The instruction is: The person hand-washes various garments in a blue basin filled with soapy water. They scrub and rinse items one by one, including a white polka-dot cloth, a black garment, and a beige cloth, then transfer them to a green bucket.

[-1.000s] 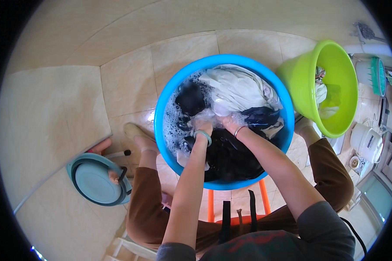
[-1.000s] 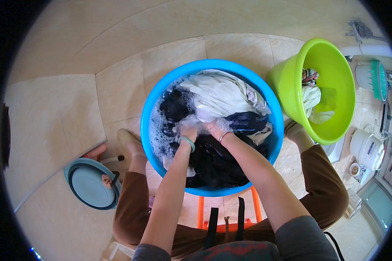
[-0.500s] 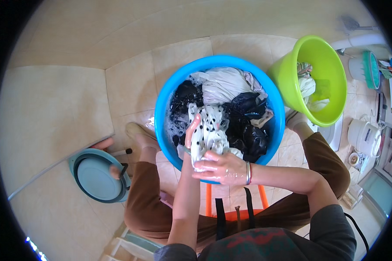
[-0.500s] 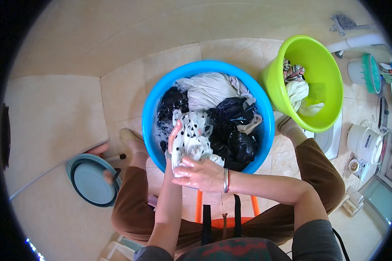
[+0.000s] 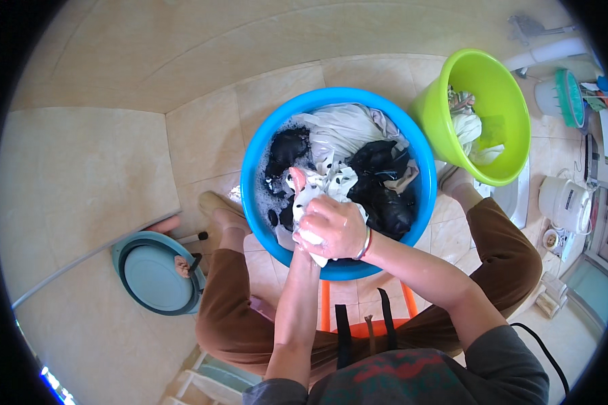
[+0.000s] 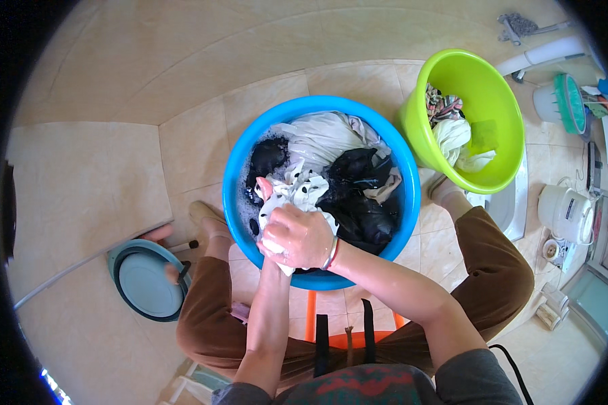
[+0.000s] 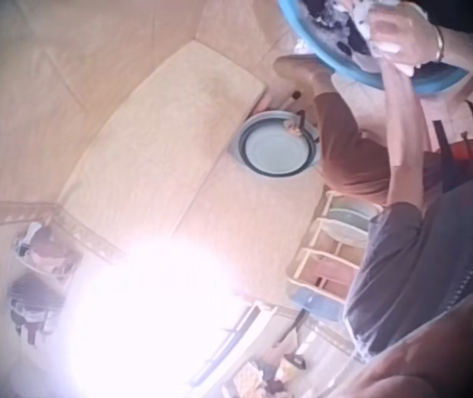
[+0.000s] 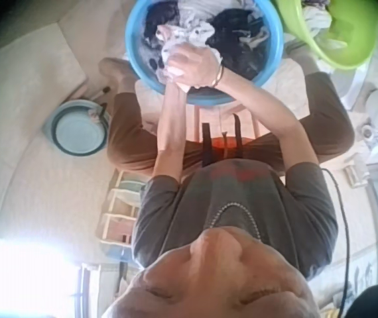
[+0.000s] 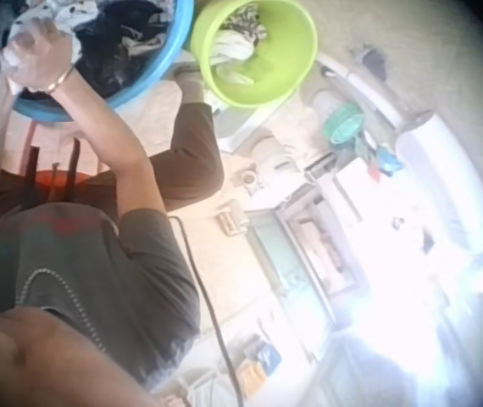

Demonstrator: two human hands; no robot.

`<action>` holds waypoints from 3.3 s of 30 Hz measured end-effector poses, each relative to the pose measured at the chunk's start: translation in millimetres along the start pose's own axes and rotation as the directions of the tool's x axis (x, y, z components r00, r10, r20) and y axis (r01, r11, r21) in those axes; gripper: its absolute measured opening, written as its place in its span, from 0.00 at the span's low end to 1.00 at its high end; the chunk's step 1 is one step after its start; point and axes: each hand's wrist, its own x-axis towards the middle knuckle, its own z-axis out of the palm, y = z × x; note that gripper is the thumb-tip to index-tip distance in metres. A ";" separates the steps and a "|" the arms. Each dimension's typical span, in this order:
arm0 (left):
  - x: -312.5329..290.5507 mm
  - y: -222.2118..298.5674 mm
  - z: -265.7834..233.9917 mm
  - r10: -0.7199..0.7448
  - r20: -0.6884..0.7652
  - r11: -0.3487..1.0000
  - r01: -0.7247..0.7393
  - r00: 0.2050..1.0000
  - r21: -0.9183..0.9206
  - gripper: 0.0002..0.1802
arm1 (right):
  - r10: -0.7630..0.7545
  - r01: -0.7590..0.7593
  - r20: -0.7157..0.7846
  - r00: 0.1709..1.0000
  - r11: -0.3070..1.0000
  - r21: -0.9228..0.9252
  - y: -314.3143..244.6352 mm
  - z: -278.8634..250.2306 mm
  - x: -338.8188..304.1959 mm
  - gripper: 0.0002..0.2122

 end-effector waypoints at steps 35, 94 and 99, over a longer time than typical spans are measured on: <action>94.4 29.9 -113.8 0.544 -0.093 -0.480 0.400 0.834 0.781 0.17 | 0.549 -0.178 0.673 0.496 0.823 -0.540 216.0 121.8 -104.9 0.23; 17.8 -12.7 4.2 0.598 0.294 -0.754 0.400 0.746 0.520 0.41 | 0.318 -0.049 0.611 0.725 0.909 -0.414 156.2 29.2 -66.5 0.14; 57.6 -9.4 -31.6 0.488 -0.029 -0.762 0.442 0.873 0.474 0.33 | 0.640 -0.261 0.661 0.392 0.767 -0.587 178.5 75.1 -70.1 0.11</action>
